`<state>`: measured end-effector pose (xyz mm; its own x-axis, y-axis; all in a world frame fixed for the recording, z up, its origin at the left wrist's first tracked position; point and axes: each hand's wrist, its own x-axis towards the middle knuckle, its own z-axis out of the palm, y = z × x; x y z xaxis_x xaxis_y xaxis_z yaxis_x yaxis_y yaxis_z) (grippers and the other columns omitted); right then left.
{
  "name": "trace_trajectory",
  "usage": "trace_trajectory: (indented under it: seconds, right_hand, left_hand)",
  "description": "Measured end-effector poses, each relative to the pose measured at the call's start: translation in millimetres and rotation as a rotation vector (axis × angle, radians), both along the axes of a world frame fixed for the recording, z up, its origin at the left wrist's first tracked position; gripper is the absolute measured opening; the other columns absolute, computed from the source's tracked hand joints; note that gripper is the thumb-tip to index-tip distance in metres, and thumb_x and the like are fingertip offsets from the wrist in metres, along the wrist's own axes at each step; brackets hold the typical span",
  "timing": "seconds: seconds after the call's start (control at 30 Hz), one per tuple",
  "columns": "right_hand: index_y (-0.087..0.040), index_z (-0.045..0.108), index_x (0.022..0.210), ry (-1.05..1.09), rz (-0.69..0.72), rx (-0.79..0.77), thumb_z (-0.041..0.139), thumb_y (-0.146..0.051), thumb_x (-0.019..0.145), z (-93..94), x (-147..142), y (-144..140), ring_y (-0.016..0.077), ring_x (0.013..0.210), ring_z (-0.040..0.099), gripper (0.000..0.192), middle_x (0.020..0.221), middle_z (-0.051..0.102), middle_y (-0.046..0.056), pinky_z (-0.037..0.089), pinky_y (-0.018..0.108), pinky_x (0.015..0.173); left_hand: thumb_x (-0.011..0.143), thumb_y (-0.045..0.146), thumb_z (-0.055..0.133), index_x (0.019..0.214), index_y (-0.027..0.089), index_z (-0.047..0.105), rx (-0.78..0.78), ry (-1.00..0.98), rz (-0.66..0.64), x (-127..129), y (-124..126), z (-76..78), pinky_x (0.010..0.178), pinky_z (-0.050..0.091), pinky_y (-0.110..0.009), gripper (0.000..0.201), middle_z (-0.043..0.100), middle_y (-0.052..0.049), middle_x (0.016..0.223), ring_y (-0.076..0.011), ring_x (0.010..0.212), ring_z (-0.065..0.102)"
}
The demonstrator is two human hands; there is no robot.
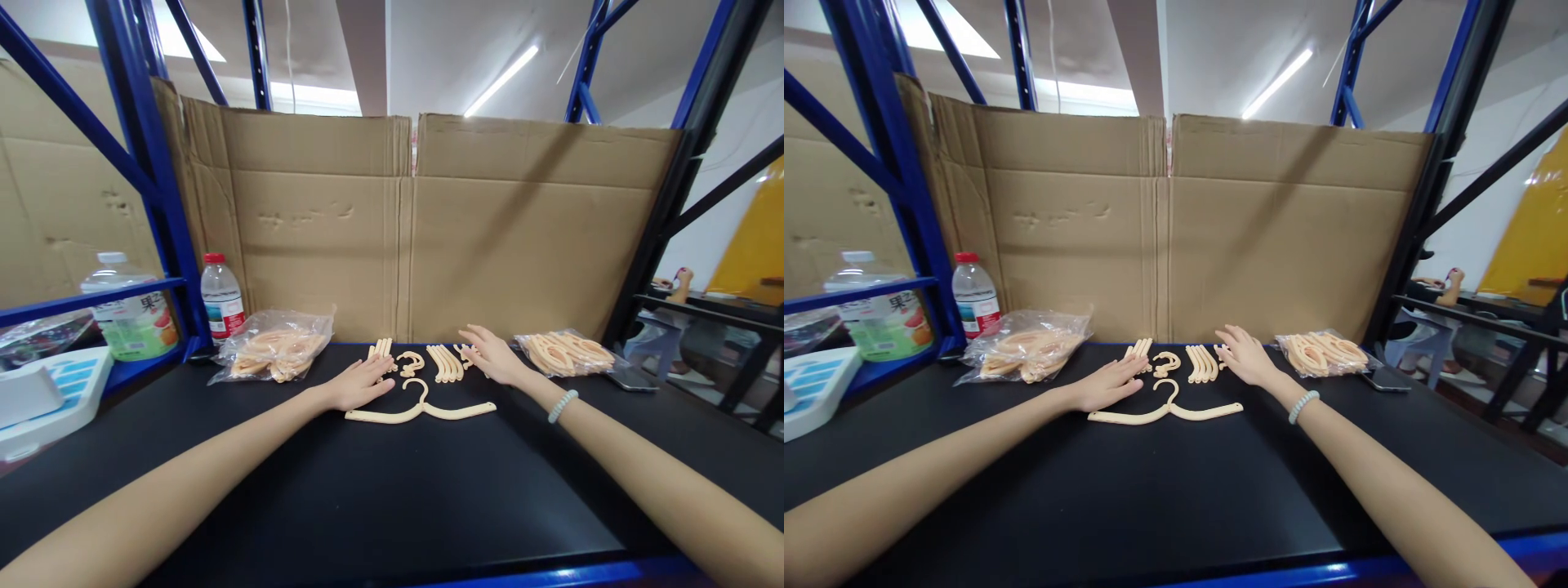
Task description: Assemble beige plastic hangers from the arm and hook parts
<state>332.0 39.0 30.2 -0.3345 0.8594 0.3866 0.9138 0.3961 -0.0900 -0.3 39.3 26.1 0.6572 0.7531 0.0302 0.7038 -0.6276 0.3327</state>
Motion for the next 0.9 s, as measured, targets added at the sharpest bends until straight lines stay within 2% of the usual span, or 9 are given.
trace_trajectory:
  seconds: [0.07, 0.17, 0.27, 0.37, 0.47, 0.63, 0.7, 0.77, 0.9]
  right_hand:
    - [-0.013, 0.047, 0.135, 0.019, 0.064, 0.037, 0.034, -0.037, 0.096, 11.6, -25.4, -4.8, 0.0285, 0.126, 0.045, 0.047, 0.134, 0.050, 0.018, 0.036, 0.045, 0.102]
    - [-0.020, 0.060, 0.119, -0.007, 0.223, -0.001, 0.051, -0.035, 0.089, 23.3, -70.9, -9.1, 0.0205, 0.102, 0.060, 0.035, 0.112, 0.065, 0.008, 0.045, 0.030, 0.088]
    - [-0.022, 0.067, 0.108, -0.046, 0.303, -0.056, 0.063, -0.037, 0.080, 27.9, -106.0, -2.2, 0.0203, 0.090, 0.064, 0.032, 0.103, 0.069, 0.006, 0.045, 0.026, 0.075]
    - [-0.020, 0.074, 0.087, -0.093, 0.315, -0.121, 0.069, -0.029, 0.072, 27.7, -120.0, 15.6, 0.0194, 0.071, 0.064, 0.018, 0.079, 0.071, 0.004, 0.042, 0.025, 0.062]
    - [-0.018, 0.074, 0.078, -0.111, 0.315, -0.151, 0.067, -0.020, 0.072, 25.7, -119.2, 34.7, 0.0173, 0.063, 0.062, 0.009, 0.070, 0.070, 0.004, 0.039, 0.024, 0.057]
    - [-0.016, 0.071, 0.095, -0.040, 0.328, -0.102, 0.067, -0.024, 0.079, 25.3, -109.0, 42.2, 0.0180, 0.080, 0.063, 0.018, 0.094, 0.070, 0.007, 0.043, 0.024, 0.067]
    - [-0.016, 0.067, 0.107, 0.015, 0.322, -0.042, 0.062, -0.027, 0.085, 27.3, -103.0, 32.2, 0.0200, 0.093, 0.061, 0.025, 0.107, 0.066, 0.010, 0.044, 0.027, 0.075]
    - [-0.017, 0.064, 0.112, 0.056, 0.323, 0.000, 0.055, -0.026, 0.089, 30.1, -93.6, 14.6, 0.0196, 0.094, 0.060, 0.026, 0.108, 0.065, 0.010, 0.044, 0.029, 0.078]
    - [-0.019, 0.068, 0.093, 0.038, 0.377, -0.089, 0.061, -0.030, 0.084, 34.5, -62.6, -34.5, 0.0146, 0.066, 0.058, 0.015, 0.079, 0.068, 0.002, 0.042, 0.025, 0.062]
  left_hand:
    - [0.094, 0.055, 0.031, 0.145, 0.022, 0.034, 0.044, -0.068, 0.003, -1.1, -1.1, -2.1, 0.115, 0.013, -0.049, 0.060, 0.025, -0.007, 0.154, -0.0280, 0.143, 0.016]
    - [0.094, 0.042, 0.037, 0.138, 0.018, 0.044, 0.117, -0.187, 0.016, -4.3, -0.3, -3.8, 0.114, 0.021, -0.041, 0.050, 0.039, -0.008, 0.148, -0.0235, 0.139, 0.030]
    - [0.089, 0.036, 0.046, 0.129, 0.018, 0.053, 0.165, -0.275, 0.041, -8.4, 1.0, -4.6, 0.108, 0.033, -0.038, 0.044, 0.055, -0.008, 0.135, -0.0222, 0.125, 0.049]
    - [0.083, 0.035, 0.057, 0.119, 0.018, 0.060, 0.201, -0.322, 0.036, -10.4, 0.6, -5.4, 0.104, 0.038, -0.035, 0.039, 0.064, -0.007, 0.124, -0.0218, 0.117, 0.055]
    - [0.079, 0.033, 0.064, 0.112, 0.018, 0.063, 0.238, -0.343, 0.030, -9.1, 2.0, -6.5, 0.102, 0.040, -0.035, 0.036, 0.066, -0.008, 0.119, -0.0225, 0.115, 0.057]
    - [0.076, 0.023, 0.065, 0.108, 0.015, 0.063, 0.287, -0.369, 0.065, -6.2, 11.3, -8.3, 0.100, 0.042, -0.037, 0.032, 0.067, -0.010, 0.116, -0.0246, 0.111, 0.059]
    - [0.075, 0.021, 0.067, 0.108, 0.016, 0.063, 0.309, -0.381, 0.081, -6.2, 11.3, -6.3, 0.100, 0.041, -0.040, 0.034, 0.066, -0.010, 0.117, -0.0259, 0.113, 0.058]
    - [0.075, 0.021, 0.066, 0.109, 0.017, 0.062, 0.336, -0.397, 0.097, -6.7, 5.0, -0.8, 0.101, 0.039, -0.042, 0.034, 0.065, -0.010, 0.118, -0.0275, 0.115, 0.056]
    - [0.083, 0.026, 0.059, 0.102, 0.019, 0.064, 0.337, -0.402, 0.046, -7.0, -26.6, 15.4, 0.089, 0.046, -0.035, 0.021, 0.069, -0.005, 0.103, -0.0218, 0.097, 0.063]
